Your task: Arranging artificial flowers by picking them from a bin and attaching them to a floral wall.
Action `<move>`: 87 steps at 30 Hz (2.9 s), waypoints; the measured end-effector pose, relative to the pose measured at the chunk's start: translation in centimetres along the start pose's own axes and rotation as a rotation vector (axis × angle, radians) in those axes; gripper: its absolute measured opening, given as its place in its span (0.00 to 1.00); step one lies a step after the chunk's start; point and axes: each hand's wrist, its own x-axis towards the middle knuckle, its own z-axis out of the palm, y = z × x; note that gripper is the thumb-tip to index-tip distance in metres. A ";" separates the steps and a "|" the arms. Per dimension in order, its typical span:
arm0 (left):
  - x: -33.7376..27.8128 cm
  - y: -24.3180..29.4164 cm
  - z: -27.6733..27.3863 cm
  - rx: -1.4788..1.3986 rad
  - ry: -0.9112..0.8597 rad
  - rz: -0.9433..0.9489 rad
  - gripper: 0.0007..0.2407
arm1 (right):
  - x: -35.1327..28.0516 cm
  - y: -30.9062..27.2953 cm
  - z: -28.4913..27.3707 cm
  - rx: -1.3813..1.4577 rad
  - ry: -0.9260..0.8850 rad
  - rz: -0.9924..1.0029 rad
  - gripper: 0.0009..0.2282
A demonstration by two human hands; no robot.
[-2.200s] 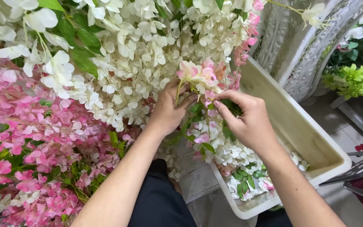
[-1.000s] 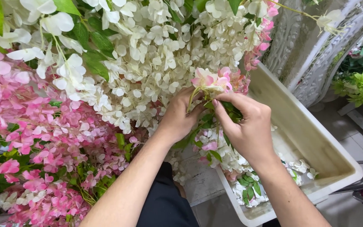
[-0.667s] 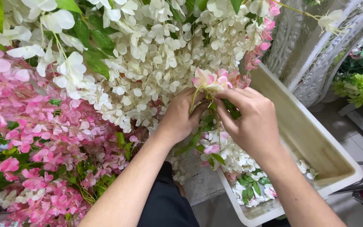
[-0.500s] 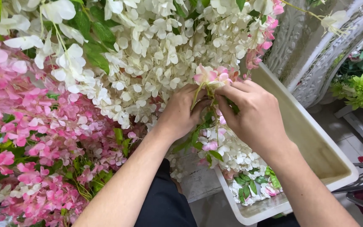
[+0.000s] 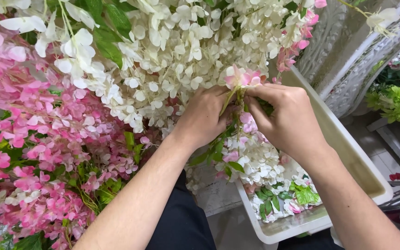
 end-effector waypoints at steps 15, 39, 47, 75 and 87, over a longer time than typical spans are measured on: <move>1.1 -1.1 2.3 -0.041 -0.007 -0.052 0.11 | -1.4 -0.4 2.1 0.032 0.208 0.003 0.04; 1.3 0.3 1.8 0.015 -0.028 0.031 0.10 | 0.8 1.0 -2.5 -0.282 -0.286 -0.116 0.09; 1.3 -0.3 3.4 0.191 -0.006 0.098 0.17 | 0.8 0.1 -2.6 -0.001 -0.295 0.195 0.09; 1.1 1.0 4.2 -0.098 0.047 0.077 0.10 | -3.6 1.6 0.0 -0.630 -0.020 0.063 0.13; 1.0 2.1 4.5 -0.146 0.034 0.098 0.09 | -3.3 0.8 -1.6 -0.461 0.012 -0.004 0.09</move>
